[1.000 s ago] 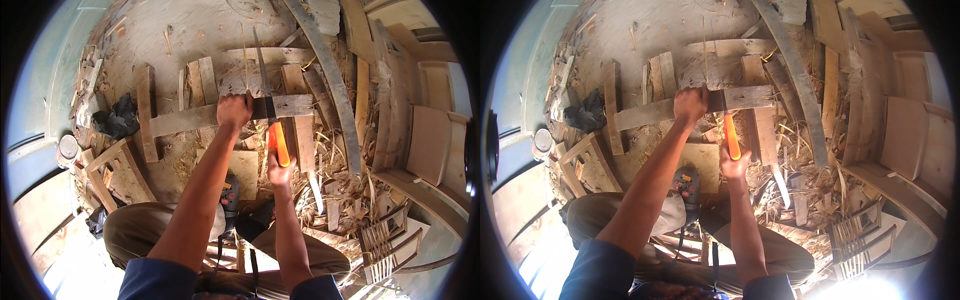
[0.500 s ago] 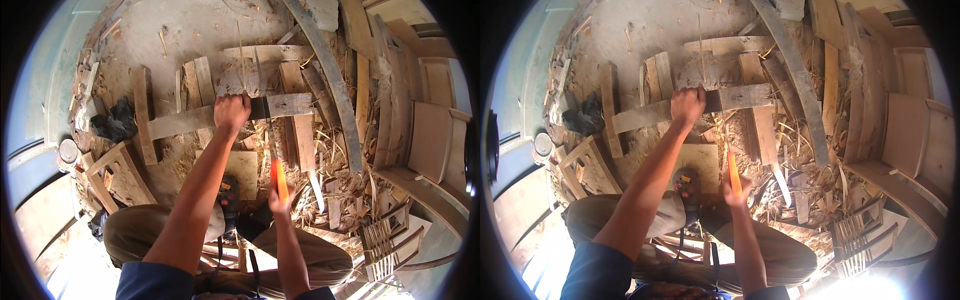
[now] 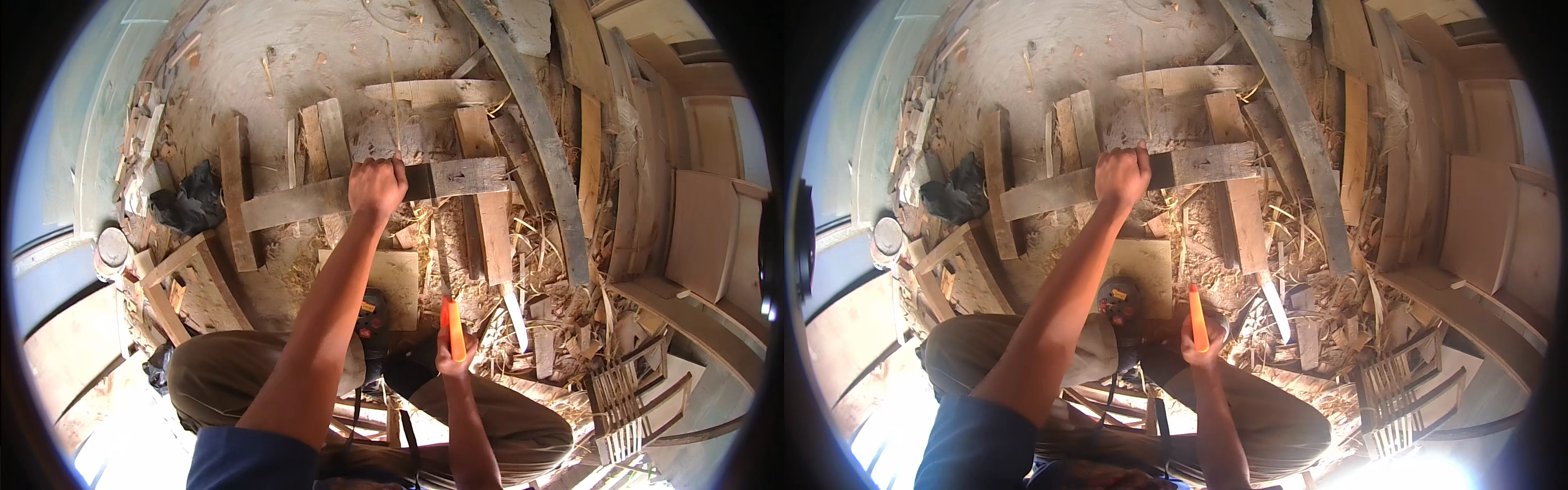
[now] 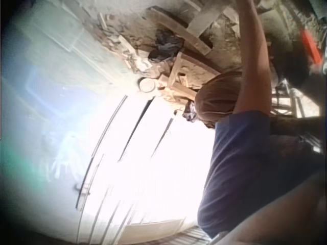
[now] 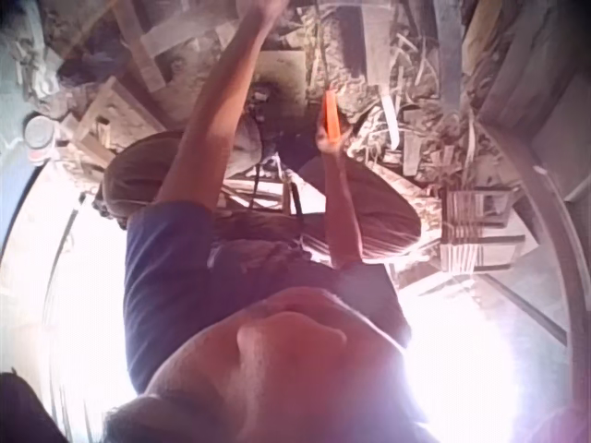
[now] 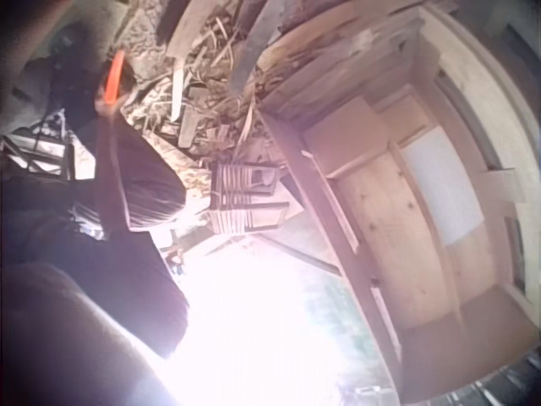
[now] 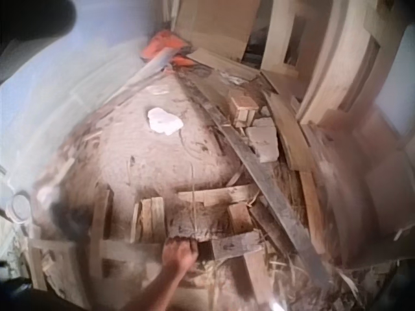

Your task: The person selects a wooden plank from a pile of debris, positions it on a makeshift support, and uses a hand saw to cut the plank into smaller pieces. The person repeatedly adjusts the wood and continues sawing until the cut is complete.

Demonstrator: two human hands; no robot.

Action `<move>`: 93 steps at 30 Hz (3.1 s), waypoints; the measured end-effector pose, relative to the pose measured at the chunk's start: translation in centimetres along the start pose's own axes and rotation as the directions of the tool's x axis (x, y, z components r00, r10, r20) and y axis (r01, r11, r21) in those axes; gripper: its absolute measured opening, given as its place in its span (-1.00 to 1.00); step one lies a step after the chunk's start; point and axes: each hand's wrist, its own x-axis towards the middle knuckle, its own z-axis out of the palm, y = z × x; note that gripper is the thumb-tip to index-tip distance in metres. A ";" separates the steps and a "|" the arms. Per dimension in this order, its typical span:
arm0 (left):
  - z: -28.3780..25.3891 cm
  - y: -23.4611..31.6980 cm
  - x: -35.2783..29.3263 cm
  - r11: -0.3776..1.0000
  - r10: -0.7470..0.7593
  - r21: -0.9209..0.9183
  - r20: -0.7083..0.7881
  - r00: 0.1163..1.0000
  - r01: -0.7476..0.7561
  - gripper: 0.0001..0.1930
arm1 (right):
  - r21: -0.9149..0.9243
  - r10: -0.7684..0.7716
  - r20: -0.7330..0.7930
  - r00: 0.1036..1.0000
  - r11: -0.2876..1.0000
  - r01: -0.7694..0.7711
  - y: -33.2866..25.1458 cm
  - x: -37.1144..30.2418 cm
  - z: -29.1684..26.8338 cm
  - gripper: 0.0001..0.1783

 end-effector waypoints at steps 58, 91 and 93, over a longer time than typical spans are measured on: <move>0.7 0.0 -0.1 1.000 0.009 -0.028 -0.059 0.998 -0.010 -0.51 | -0.113 -0.056 0.063 0.996 0.992 0.063 2.5 5.1 1.3 -0.80; 0.3 0.4 -0.4 0.998 0.028 -0.048 -0.089 0.996 -0.032 -0.55 | -0.084 0.208 0.041 0.977 0.975 -0.204 0.1 8.3 2.3 -0.87; 1.0 0.9 -0.3 0.999 0.032 -0.034 -0.076 0.997 -0.035 -0.54 | 0.017 0.331 0.021 0.943 0.943 -0.332 -1.8 12.0 4.1 -0.77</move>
